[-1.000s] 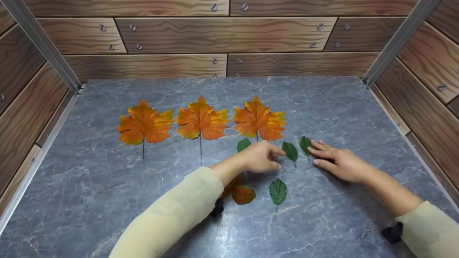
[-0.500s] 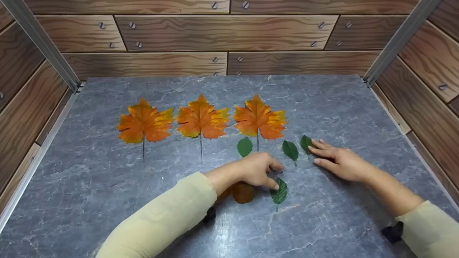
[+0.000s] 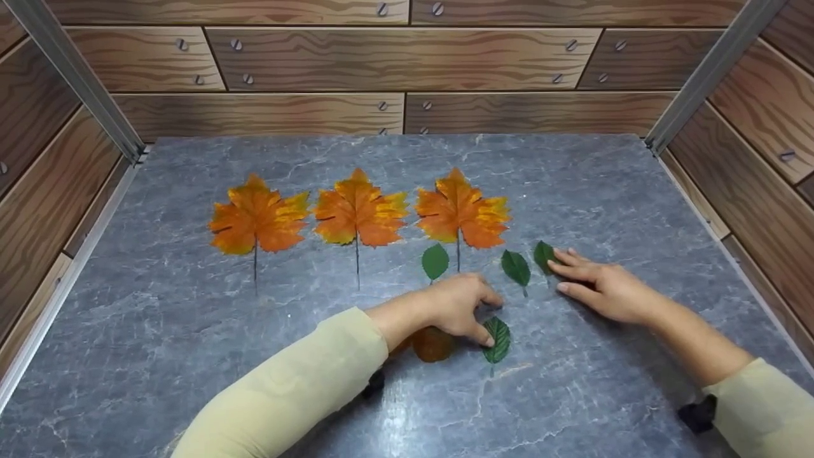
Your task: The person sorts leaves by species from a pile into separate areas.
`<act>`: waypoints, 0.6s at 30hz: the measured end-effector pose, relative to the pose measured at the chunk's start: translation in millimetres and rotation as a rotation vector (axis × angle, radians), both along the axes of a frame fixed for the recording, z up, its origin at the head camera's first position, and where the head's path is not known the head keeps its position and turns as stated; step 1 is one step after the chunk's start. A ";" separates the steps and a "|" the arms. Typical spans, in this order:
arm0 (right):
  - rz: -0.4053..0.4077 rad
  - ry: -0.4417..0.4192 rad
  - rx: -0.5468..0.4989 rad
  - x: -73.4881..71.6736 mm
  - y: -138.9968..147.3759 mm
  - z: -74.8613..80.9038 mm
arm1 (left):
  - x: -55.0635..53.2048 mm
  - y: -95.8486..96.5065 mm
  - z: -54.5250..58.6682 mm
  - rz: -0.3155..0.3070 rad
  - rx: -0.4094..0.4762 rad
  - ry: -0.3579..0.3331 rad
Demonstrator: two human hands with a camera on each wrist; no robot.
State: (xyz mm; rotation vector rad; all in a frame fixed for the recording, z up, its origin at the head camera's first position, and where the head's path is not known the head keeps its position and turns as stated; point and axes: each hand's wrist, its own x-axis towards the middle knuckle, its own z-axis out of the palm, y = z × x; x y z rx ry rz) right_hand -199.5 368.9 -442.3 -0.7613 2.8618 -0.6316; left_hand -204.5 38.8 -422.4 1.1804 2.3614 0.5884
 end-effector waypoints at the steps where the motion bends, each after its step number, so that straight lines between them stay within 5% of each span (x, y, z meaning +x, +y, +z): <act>1: 0.000 0.001 -0.001 -0.1 0.0 -0.1 | 0.8 0.2 0.2 0.005 -0.007 0.005; 18: -0.003 -0.007 -0.001 0.3 0.3 -0.5 | 11.0 10.7 -4.1 0.042 -0.111 0.182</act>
